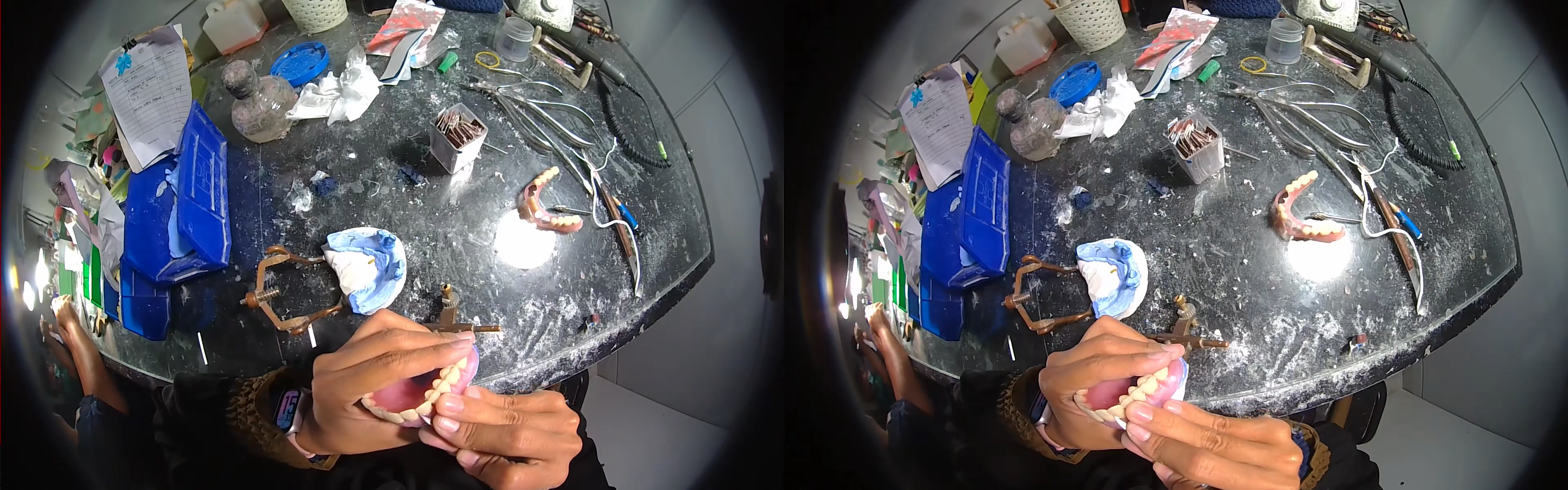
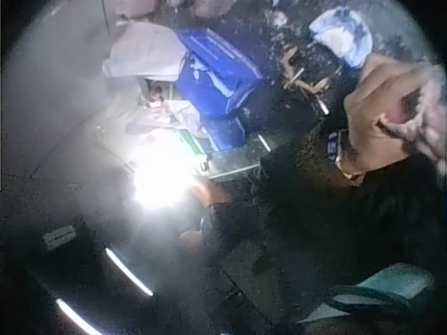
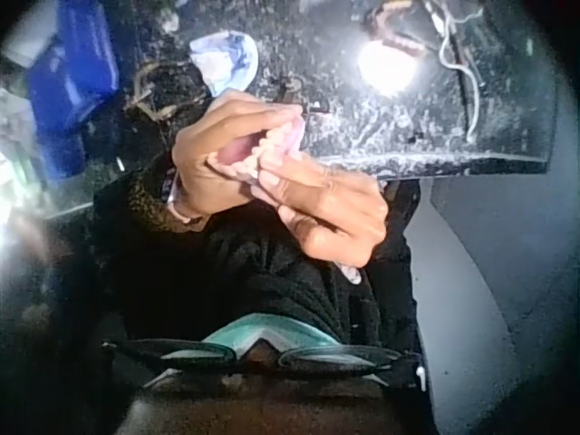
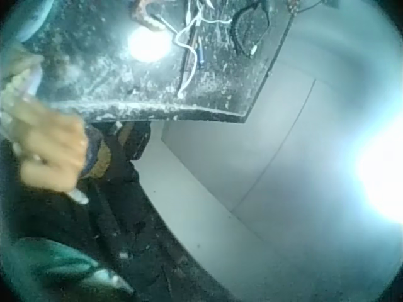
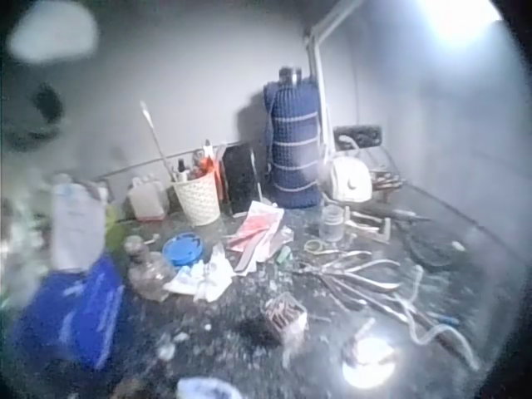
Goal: The person carves wax on a dental prosthesis using a metal tool, tests its fit onto a dental articulator, and removes the denture base by hand.
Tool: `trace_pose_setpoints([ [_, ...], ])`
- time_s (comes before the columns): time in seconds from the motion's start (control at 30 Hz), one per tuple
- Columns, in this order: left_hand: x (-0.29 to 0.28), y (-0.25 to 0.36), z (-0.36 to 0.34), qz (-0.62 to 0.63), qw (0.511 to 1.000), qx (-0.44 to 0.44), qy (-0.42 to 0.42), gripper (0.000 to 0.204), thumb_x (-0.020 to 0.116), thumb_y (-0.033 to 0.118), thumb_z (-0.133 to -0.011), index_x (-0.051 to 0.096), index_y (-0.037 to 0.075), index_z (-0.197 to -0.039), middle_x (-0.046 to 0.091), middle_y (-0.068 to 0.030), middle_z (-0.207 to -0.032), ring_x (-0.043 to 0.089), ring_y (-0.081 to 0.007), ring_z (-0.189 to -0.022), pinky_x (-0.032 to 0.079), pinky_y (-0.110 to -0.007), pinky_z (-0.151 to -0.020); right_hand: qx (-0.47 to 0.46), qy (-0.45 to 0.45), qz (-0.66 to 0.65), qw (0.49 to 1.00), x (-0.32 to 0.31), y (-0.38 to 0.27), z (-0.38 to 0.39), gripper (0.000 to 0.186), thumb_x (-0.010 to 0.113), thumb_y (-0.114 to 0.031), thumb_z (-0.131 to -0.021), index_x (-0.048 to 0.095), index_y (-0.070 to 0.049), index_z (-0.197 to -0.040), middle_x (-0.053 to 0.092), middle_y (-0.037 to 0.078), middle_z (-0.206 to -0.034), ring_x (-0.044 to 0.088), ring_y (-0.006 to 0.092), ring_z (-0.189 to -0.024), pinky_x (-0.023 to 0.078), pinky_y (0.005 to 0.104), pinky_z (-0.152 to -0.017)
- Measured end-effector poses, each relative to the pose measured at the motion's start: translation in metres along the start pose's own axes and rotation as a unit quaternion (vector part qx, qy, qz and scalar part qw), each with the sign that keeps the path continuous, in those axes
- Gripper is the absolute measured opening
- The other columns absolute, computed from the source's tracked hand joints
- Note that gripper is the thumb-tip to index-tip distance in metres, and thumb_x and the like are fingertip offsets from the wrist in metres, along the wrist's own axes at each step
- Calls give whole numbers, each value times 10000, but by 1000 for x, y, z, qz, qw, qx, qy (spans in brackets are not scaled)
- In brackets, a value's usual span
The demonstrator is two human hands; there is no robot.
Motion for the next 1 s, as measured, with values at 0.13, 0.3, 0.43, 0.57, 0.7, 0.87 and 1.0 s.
trace_pose_setpoints([
  [0.13,0,-1,5,13,999,-16,-37,547,812,104,-618,632,-9,-1122,651,-136,-1111,602,-235,-974,489,-319,-823,82,-45,10,996,-2,-13,-14,276,662,169,-647,417,42,-629,633,269,-822,682,400,-827,578,454,-721],
  [0.3,0,-5,4,5,1000,-6,-29,513,823,101,-618,647,5,-1090,669,-128,-1065,630,-234,-934,498,-321,-822,71,42,-40,996,7,2,20,275,695,166,-656,478,24,-750,640,265,-894,675,380,-867,575,440,-750],
  [0.43,2,-6,-5,49,999,8,-16,426,872,173,-591,672,40,-943,685,-99,-933,643,-227,-847,531,-371,-794,177,77,-95,977,-9,5,24,333,728,110,-707,455,-17,-849,632,209,-860,667,358,-903,569,401,-810],
  [0.57,1,-10,-3,129,989,15,-76,448,847,99,-523,658,42,-925,689,-100,-976,661,-224,-886,499,-428,-860,196,57,-100,974,-11,7,15,363,746,59,-719,411,-43,-815,629,164,-805,657,336,-954,555,422,-839],
  [0.7,2,-12,-2,138,988,6,-67,471,849,82,-519,654,43,-945,686,-96,-976,659,-231,-893,502,-397,-832,207,47,-91,973,-9,8,12,388,757,45,-714,394,-53,-812,633,152,-776,666,316,-936,563,414,-824],
  [0.87,0,-12,-2,137,988,-9,-70,494,850,54,-512,653,39,-966,682,-95,-977,654,-236,-904,502,-359,-797,218,32,-84,972,-11,8,18,405,761,55,-704,384,-53,-807,628,159,-772,667,320,-929,564,410,-820],
  [1.0,2,-12,-2,148,987,-6,-67,510,850,47,-515,655,34,-985,682,-95,-973,652,-231,-906,498,-345,-786,205,45,-104,972,-9,9,14,419,763,56,-701,372,-56,-802,626,169,-774,666,324,-930,563,407,-822],
])
Point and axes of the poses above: each hand's wrist, its own z-axis away from the middle knuckle, its own x-axis out of the palm, y = z × x, the point moved 3 cm from there along -z, towards the middle knuckle
